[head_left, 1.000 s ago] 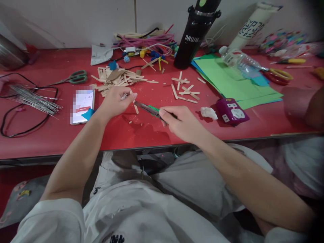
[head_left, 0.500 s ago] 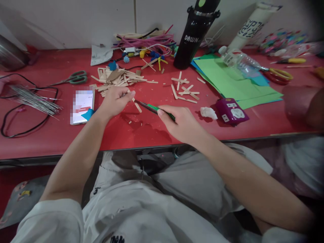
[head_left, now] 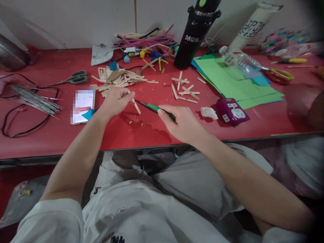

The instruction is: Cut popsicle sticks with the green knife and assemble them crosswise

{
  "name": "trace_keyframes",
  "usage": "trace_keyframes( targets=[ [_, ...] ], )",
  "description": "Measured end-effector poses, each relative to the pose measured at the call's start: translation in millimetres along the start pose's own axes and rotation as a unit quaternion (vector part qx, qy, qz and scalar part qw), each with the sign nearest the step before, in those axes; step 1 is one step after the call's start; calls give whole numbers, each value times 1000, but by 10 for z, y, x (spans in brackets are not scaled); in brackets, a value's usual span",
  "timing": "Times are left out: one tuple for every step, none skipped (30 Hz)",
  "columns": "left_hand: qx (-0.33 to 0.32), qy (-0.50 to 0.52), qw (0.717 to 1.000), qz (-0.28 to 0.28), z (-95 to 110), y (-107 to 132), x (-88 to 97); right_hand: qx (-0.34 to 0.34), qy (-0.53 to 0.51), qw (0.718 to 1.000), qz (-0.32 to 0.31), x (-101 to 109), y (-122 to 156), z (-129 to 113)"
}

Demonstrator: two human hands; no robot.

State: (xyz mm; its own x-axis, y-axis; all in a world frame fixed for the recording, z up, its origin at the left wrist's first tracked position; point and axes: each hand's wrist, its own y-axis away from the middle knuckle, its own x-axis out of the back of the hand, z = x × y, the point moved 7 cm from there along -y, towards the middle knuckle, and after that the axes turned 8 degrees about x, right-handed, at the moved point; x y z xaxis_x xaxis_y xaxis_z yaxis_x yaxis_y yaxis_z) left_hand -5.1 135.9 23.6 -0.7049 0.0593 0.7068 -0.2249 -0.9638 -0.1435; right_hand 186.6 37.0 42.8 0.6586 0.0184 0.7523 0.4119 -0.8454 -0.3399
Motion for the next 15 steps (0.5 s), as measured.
trace_keyframes(
  targets=[
    [4,-4,1000,-1,0,-2,-2,0,-1,1000,-3,-3,-3,-2],
    [8,-7,1000,-3,2,-3,-3,0,-2,1000,-7,-8,-4,-5],
    [12,-8,1000,-6,4,-3,-6,0,-3,1000,-11,-12,-5,-9],
    [15,-9,1000,-10,8,-2,-9,2,-5,1000,-15,-15,-5,-16],
    [17,-11,1000,-13,13,-1,-13,3,-6,1000,-18,-19,-4,-21],
    [19,-12,1000,-14,16,0,-14,2,-6,1000,-21,-23,-2,-23],
    [23,-12,1000,-16,17,2,-17,0,-5,1000,-24,-27,1,-22],
    [27,-11,999,-18,15,3,-21,-2,-4,1000,-26,-31,4,-20],
    [32,-10,999,-19,12,4,-22,-6,-4,1000,-27,-36,7,-16],
    [38,-9,999,-18,5,5,-23,-9,-5,1000,-28,-41,10,-13],
    [45,-5,999,-16,-5,4,-21,-13,-9,1000,-26,-43,12,-7],
    [53,2,999,-13,-19,3,-17,-21,-15,999,-22,-42,13,4],
    [61,13,998,-8,-38,-1,-12,-32,-21,999,-16,-38,13,21],
    [70,28,997,-3,-59,-7,-8,-46,-25,999,-6,-27,12,45],
    [80,45,996,1,-84,-15,-4,-59,-27,998,8,-9,9,73]
  ],
)
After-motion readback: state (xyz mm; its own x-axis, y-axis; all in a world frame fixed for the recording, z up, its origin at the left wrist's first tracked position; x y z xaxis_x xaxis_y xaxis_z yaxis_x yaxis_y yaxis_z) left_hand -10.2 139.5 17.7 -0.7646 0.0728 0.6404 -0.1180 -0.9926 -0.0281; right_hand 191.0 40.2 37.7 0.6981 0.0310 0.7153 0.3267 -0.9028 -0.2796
